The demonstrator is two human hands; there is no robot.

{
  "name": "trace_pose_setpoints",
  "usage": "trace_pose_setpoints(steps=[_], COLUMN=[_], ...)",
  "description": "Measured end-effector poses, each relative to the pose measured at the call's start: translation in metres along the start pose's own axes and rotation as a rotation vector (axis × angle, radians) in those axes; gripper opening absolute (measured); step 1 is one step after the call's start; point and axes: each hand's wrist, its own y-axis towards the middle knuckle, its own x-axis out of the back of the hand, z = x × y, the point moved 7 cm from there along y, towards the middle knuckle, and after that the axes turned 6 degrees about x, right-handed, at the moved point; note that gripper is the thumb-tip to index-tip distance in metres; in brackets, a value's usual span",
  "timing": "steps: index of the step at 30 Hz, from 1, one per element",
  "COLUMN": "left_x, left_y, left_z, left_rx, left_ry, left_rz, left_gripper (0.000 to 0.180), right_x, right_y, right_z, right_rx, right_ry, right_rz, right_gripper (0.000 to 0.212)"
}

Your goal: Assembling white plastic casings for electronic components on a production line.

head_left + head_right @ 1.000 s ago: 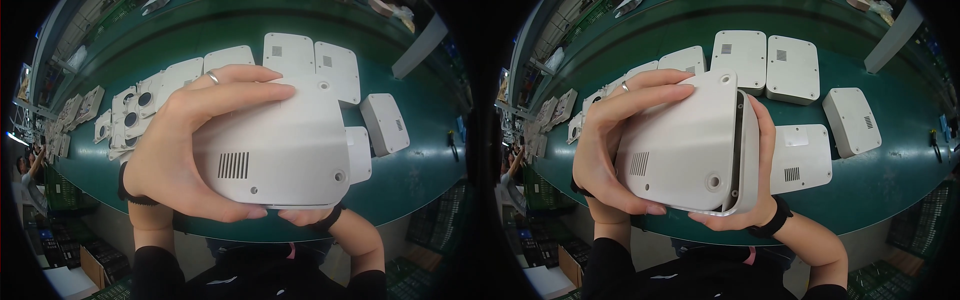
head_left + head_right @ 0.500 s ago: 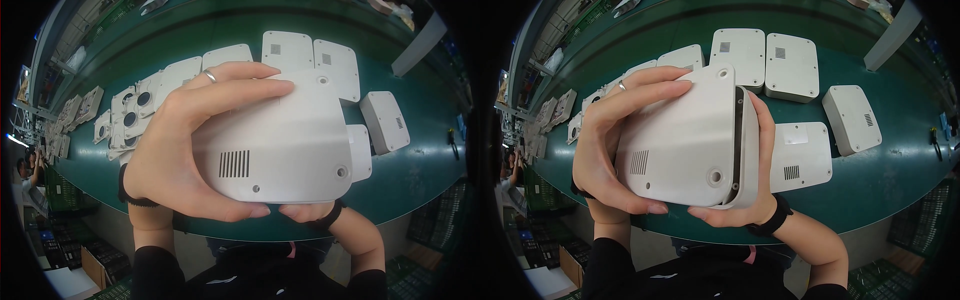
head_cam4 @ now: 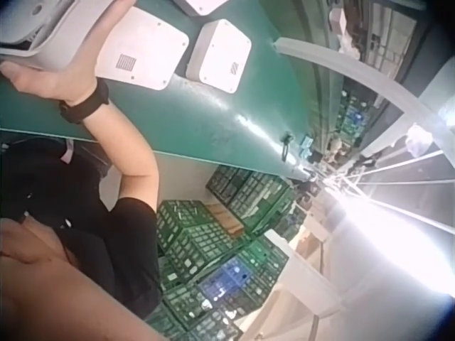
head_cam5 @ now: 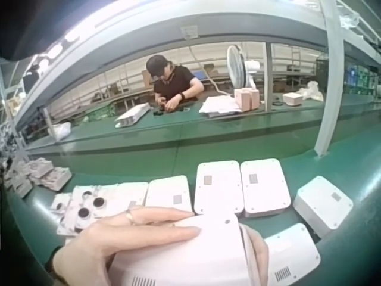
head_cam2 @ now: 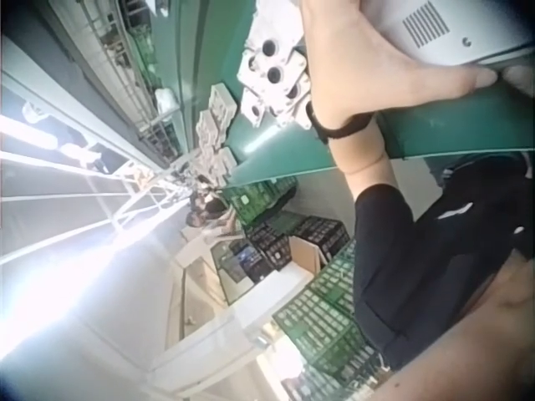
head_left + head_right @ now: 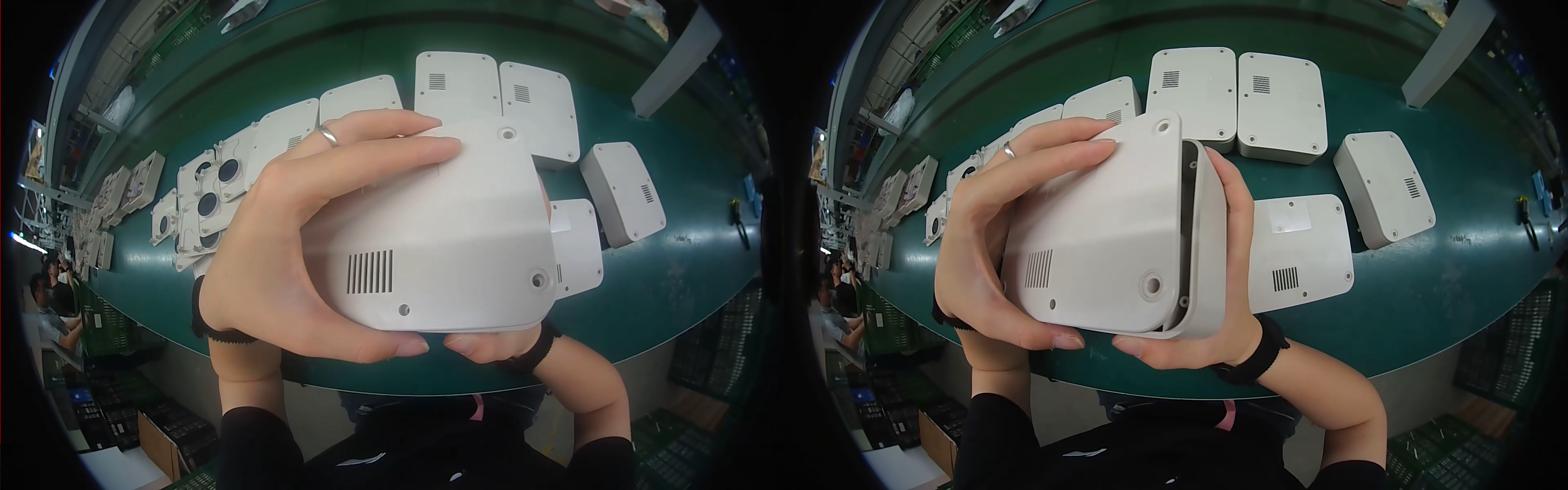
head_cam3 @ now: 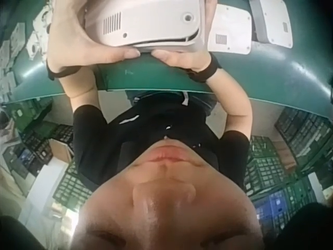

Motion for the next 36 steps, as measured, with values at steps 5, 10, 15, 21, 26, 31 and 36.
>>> trace_pose_setpoints(steps=[5,10,15,21,26,31,36], left_x=[-0.001,0.000,-0.001,-0.001,-0.003,-0.003,-0.003], left_y=[0.002,0.004,0.003,0.003,0.002,0.001,0.002], left_z=[0.003,0.001,0.001,0.002,0.001,0.002,0.003], left_rx=[0.006,-0.002,0.015,0.010,0.010,0.022,0.032], left_ry=[0.003,0.002,0.010,-0.032,-0.026,-0.010,-0.012], left_rz=[0.009,0.005,0.003,-0.006,0.017,0.002,0.029], left_gripper=[0.100,0.100,0.101,0.100,0.100,0.101,0.101], right_x=[-0.002,0.000,-0.002,-0.003,-0.003,-0.002,-0.001], right_y=[0.010,0.011,0.013,0.011,0.009,0.009,0.008], right_z=[0.015,0.017,0.019,0.019,0.016,0.015,0.013], right_rx=[0.239,0.284,0.349,0.346,0.290,0.248,0.234], right_ry=[0.050,-0.018,-0.030,-0.032,-0.014,0.022,-0.004], right_rz=[-0.061,-0.033,0.038,0.046,-0.001,-0.038,-0.031], right_gripper=[0.127,0.128,0.128,0.128,0.128,0.128,0.128])
